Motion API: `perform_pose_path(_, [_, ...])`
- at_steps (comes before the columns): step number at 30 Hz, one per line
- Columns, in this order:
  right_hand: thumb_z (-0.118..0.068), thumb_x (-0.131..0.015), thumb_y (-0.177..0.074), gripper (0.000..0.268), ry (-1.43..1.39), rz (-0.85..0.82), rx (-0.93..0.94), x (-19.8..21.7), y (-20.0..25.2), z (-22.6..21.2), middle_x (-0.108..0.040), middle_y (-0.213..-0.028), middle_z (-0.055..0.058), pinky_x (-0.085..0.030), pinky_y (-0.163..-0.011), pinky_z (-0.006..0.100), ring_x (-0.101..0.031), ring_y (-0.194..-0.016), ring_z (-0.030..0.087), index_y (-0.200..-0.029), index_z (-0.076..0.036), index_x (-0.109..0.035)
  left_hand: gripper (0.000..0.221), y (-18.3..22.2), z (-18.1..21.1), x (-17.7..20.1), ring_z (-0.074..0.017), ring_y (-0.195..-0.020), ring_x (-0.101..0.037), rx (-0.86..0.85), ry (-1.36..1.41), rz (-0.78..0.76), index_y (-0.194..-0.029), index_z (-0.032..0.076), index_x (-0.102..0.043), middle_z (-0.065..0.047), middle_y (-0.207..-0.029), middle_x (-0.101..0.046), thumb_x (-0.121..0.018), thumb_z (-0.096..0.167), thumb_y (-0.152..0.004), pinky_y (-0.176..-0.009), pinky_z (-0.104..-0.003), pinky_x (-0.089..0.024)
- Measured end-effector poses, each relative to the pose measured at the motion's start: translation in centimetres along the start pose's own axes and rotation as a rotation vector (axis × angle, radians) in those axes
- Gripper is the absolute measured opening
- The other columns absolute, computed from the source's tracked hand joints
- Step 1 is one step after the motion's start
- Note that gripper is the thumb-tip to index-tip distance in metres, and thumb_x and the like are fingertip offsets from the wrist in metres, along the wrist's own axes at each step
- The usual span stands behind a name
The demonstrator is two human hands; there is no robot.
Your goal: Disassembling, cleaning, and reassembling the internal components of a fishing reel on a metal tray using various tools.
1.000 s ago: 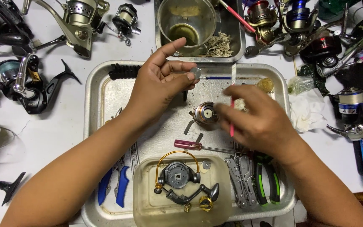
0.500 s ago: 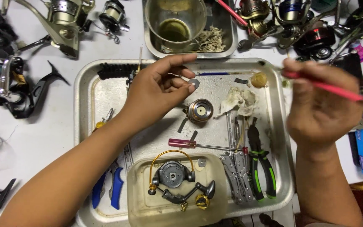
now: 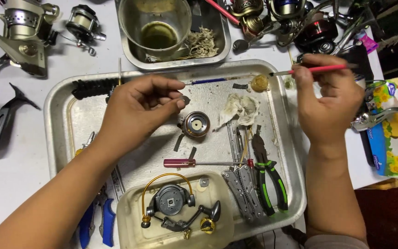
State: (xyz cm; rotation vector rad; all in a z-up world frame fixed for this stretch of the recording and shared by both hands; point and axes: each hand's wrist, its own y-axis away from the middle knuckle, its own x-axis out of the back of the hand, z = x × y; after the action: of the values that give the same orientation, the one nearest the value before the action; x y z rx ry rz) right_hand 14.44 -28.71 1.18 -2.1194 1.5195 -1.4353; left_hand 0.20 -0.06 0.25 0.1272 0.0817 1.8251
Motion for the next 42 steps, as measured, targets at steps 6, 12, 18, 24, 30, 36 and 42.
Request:
perform_pose_path(6, [0.006, -0.068, -0.111, 0.01, 0.162, -0.077, 0.004, -0.7, 0.3, 2.3, -0.073, -0.099, 0.02, -0.06, -0.074, 0.033, -0.072, -0.085, 0.027, -0.118, 0.013, -0.07, 0.02, 0.0, 0.1, 0.1, -0.0061, -0.084, -0.073, -0.031, -0.086, 0.012, -0.109, 0.01, -0.077, -0.002, -0.096, -0.08, -0.077, 0.013, -0.089, -0.078, -0.02, -0.064])
perform_pose_path(12, [-0.006, -0.071, -0.113, 0.011, 0.252, -0.105, -0.025, -1.1, 0.4, 2.2, -0.077, -0.098, 0.011, -0.051, -0.063, 0.028, -0.072, -0.078, 0.018, -0.117, 0.004, -0.074, 0.012, 0.1, 0.0, 0.3, -0.0062, -0.08, -0.067, -0.107, -0.16, -0.007, -0.103, 0.012, -0.078, 0.0, -0.097, -0.077, -0.077, 0.015, -0.091, -0.071, -0.019, -0.057])
perform_pose_path(18, [-0.014, -0.071, -0.113, 0.015, 0.389, -0.139, 0.043, -1.5, 1.0, 3.7, -0.073, -0.092, 0.009, -0.045, -0.062, 0.033, -0.06, -0.066, 0.019, -0.11, 0.001, -0.075, 0.014, -0.1, -0.9, 0.4, -0.012, -0.096, -0.068, -0.201, -0.073, -0.033, -0.104, 0.01, -0.077, -0.004, -0.104, -0.069, -0.076, 0.002, -0.092, -0.085, -0.021, -0.062])
perform_pose_path(24, [-0.014, -0.071, -0.113, 0.016, 0.328, -0.111, -0.007, -1.5, 0.7, 2.7, -0.076, -0.1, 0.01, -0.042, -0.051, 0.027, -0.059, -0.057, 0.017, -0.116, 0.001, -0.075, 0.012, -0.1, -0.9, 0.5, -0.0112, -0.092, -0.071, -0.136, 0.024, -0.069, -0.104, 0.007, -0.075, -0.005, -0.101, -0.075, -0.075, 0.006, -0.092, -0.086, -0.022, -0.063])
perform_pose_path(30, [-0.009, -0.071, -0.114, 0.014, 0.288, -0.059, 0.004, -1.4, 0.6, 2.6, -0.076, -0.097, 0.012, -0.053, -0.067, 0.03, -0.073, -0.081, 0.021, -0.117, 0.004, -0.074, 0.012, -0.2, -0.8, 0.5, -0.0126, -0.085, -0.072, -0.09, 0.091, -0.032, -0.104, 0.005, -0.075, -0.006, -0.095, -0.074, -0.073, 0.007, -0.093, -0.082, -0.024, -0.066])
perform_pose_path(36, [-0.013, -0.07, -0.112, 0.016, 0.38, -0.129, 0.038, -1.6, 0.9, 3.7, -0.074, -0.094, 0.01, -0.051, -0.068, 0.036, -0.067, -0.077, 0.022, -0.111, 0.003, -0.074, 0.012, -0.2, -0.5, 0.5, -0.0107, -0.089, -0.071, -0.077, 0.051, -0.03, -0.104, 0.008, -0.075, -0.004, -0.097, -0.075, -0.074, 0.01, -0.092, -0.084, -0.023, -0.066])
perform_pose_path(42, [-0.009, -0.073, -0.112, 0.012, 0.308, -0.099, 0.0, -1.6, 0.8, 3.2, -0.076, -0.098, 0.011, -0.049, -0.065, 0.031, -0.069, -0.075, 0.019, -0.118, 0.002, -0.074, 0.02, -0.3, 0.0, 0.5, -0.0081, -0.083, -0.072, 0.065, 0.058, -0.008, -0.107, 0.006, -0.078, -0.005, -0.097, -0.079, -0.078, 0.007, -0.087, -0.079, -0.019, -0.062])
